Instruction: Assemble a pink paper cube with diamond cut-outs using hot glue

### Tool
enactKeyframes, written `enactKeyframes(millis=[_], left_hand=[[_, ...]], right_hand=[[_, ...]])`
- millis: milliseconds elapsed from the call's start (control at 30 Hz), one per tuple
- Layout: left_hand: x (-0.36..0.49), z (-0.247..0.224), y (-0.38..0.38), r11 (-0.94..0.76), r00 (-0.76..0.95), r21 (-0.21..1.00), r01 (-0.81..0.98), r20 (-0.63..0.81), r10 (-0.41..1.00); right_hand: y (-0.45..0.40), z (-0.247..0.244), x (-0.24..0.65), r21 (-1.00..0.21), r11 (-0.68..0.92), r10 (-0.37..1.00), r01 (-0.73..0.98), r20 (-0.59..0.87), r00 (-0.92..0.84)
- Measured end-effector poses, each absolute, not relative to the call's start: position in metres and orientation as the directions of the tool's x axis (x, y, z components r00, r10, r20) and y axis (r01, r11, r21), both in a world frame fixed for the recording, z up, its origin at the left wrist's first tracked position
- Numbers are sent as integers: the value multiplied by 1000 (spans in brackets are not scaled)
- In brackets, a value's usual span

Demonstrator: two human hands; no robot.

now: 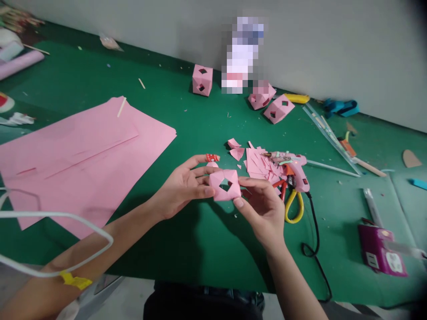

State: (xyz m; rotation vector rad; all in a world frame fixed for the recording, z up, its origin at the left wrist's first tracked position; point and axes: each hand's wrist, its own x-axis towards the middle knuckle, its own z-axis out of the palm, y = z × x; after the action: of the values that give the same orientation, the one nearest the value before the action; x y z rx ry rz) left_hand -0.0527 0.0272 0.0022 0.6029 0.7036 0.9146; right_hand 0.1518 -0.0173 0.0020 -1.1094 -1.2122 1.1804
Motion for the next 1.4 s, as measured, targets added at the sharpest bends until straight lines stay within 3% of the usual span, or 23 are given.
enactKeyframes(millis=[133,300,667,833,1067,1233,1400], left_hand=[[-56,-1,30,491,486,737,-465,-251,837],[-59,-6,30,510,569,731,-453,-203,797],[-59,-7,30,518,559,749,-413,-242,793],[-58,-12,31,442,498,785,-434,-200,844],[-57,-13,30,407,494,823,-396,-183,850],[-55,-10,26,224,442,923,-313,-67,894],[-51,-11,19,-200,272,980,-18,197,942]], right_hand=[[-17,0,156,-973,197,978,118,187,-89],[-14,0,162,-862,393,913,321,323,-251],[-13,1,160,-812,469,878,347,389,-278],[-10,2,161,-760,529,847,377,446,-290],[-11,6,163,-804,461,887,377,404,-224],[-11,5,162,-832,419,908,363,379,-180],[-10,0,160,-835,386,921,392,370,-120]])
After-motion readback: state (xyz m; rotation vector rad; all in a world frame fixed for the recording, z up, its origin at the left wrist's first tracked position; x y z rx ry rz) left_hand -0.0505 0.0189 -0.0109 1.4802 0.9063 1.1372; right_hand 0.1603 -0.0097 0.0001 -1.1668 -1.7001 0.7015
